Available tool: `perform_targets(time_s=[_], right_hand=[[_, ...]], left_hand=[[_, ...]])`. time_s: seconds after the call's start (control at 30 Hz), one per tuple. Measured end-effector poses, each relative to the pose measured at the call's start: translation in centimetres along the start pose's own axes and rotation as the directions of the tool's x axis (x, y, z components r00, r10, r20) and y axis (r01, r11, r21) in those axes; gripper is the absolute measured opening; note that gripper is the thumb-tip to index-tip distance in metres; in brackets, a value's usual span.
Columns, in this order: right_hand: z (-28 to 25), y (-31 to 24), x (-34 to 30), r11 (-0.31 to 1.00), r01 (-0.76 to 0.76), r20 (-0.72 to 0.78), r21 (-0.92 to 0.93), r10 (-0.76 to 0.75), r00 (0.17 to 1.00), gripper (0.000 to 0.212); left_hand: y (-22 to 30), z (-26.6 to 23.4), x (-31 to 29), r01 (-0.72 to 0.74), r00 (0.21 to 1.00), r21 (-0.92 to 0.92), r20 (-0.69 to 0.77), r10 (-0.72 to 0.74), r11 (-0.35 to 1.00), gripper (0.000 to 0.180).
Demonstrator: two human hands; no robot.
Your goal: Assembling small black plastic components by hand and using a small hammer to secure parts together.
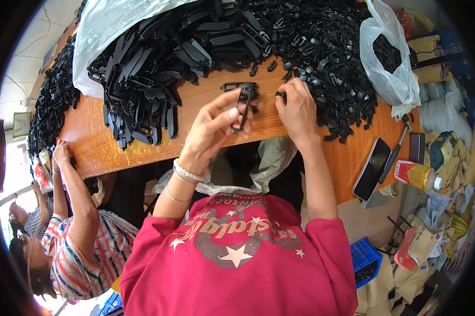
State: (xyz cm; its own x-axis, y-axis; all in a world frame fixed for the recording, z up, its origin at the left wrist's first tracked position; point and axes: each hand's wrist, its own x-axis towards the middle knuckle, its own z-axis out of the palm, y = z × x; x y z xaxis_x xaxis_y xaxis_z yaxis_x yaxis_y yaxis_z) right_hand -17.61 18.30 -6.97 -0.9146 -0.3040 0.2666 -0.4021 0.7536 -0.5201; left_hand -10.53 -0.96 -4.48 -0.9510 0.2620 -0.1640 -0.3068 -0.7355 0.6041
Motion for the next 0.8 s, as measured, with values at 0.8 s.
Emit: perform_targets(time_s=[0.8], right_hand=[[-1.5,-9.2,-4.6,0.882,0.365,-0.396,0.297,-0.234,0.888,0.022]], left_hand=[[-1.6,3.3,-6.4,-0.032,0.978,0.321,-0.187,0.097,0.946,0.043]])
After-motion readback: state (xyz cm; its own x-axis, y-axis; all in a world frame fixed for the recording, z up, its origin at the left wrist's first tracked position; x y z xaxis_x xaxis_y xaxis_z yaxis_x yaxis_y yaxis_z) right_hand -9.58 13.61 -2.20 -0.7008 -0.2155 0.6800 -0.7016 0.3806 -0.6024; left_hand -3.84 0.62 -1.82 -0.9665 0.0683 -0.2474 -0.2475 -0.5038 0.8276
